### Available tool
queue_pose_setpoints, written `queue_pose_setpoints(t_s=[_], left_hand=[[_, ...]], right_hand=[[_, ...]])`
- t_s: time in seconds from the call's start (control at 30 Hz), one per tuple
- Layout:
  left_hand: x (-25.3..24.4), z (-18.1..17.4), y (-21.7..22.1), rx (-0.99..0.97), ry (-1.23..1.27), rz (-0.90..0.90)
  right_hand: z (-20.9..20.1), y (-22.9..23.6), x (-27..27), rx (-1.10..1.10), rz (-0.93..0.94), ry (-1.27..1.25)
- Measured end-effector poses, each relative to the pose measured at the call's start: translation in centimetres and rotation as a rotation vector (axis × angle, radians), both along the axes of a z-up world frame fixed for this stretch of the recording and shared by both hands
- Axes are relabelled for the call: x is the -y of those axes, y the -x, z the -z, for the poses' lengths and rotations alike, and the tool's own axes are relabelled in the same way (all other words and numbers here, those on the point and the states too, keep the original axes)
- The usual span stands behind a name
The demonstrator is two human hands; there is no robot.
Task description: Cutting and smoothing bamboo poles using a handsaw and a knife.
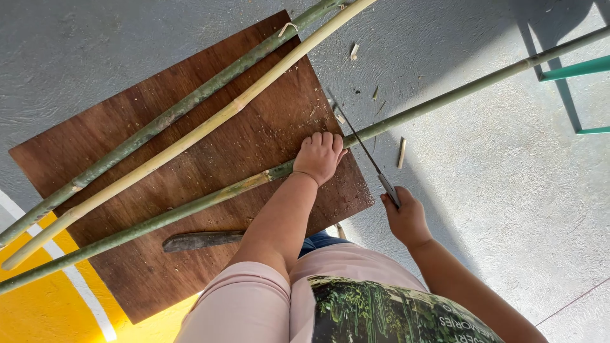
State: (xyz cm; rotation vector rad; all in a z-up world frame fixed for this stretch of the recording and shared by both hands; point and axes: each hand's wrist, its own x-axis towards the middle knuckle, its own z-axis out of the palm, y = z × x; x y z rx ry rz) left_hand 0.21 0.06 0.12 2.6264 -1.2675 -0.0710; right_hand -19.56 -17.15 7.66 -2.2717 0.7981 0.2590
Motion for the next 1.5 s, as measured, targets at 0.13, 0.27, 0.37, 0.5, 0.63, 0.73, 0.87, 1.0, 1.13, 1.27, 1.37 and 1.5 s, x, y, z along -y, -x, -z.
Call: queue_pose_setpoints(t_s=[0.13,0.27,0.37,0.5,0.63,0.73,0.87,1.0,1.13,1.27,1.37,1.5], left_hand=[[0.0,-0.2,-0.3,-0.011,-0.015,0.003],[0.0,-0.3,-0.3,0.003,-0.015,0.002],[0.1,-0.4,-0.1,0.002,-0.019,-0.01],[-0.2,-0.4,0.1,0.001,-0.03,-0.009],[0.1,-0.6,-0.4,0.009,-0.045,-0.007],[0.1,-0.2,0.0,-0.006,-0.045,-0.013],[0.1,-0.4,-0.1,0.018,-0.025,-0.027],[0.1,-0.3,-0.2,-0.009,-0.035,-0.02],[0.1,0.2,-0.1,0.016,-0.009,-0.01],[0.2,0.4,0.1,0.015,-0.004,-0.02],[0.1,0.3,0.1,0.037,0.014,-0.029],[0.2,0.1,-0.5,0.018,0.001,-0.031]], right_hand=[[0.8,-3.4,-0.6,-0.064,0.041,-0.035],[-0.3,-1.3,-0.8,-0.08,0.034,-0.014],[-0.1,2.1,0.0,-0.051,0.01,0.003],[-0.2,1.0,-0.3,-0.027,0.031,0.002],[0.8,-3.8,-0.4,-0.052,0.04,-0.034],[1.9,-2.5,-0.7,0.029,0.011,-0.019],[0.4,1.9,-0.3,-0.03,0.033,0.013],[0.4,2.4,-0.1,0.016,0.005,0.03],[0.7,-2.7,-0.7,-0.102,0.067,-0.045],[1.5,-3.1,-0.8,0.021,0.003,0.005],[-0.7,-0.4,-1.0,-0.124,0.084,-0.048],[0.2,4.5,0.1,0.002,0.031,-0.005]])
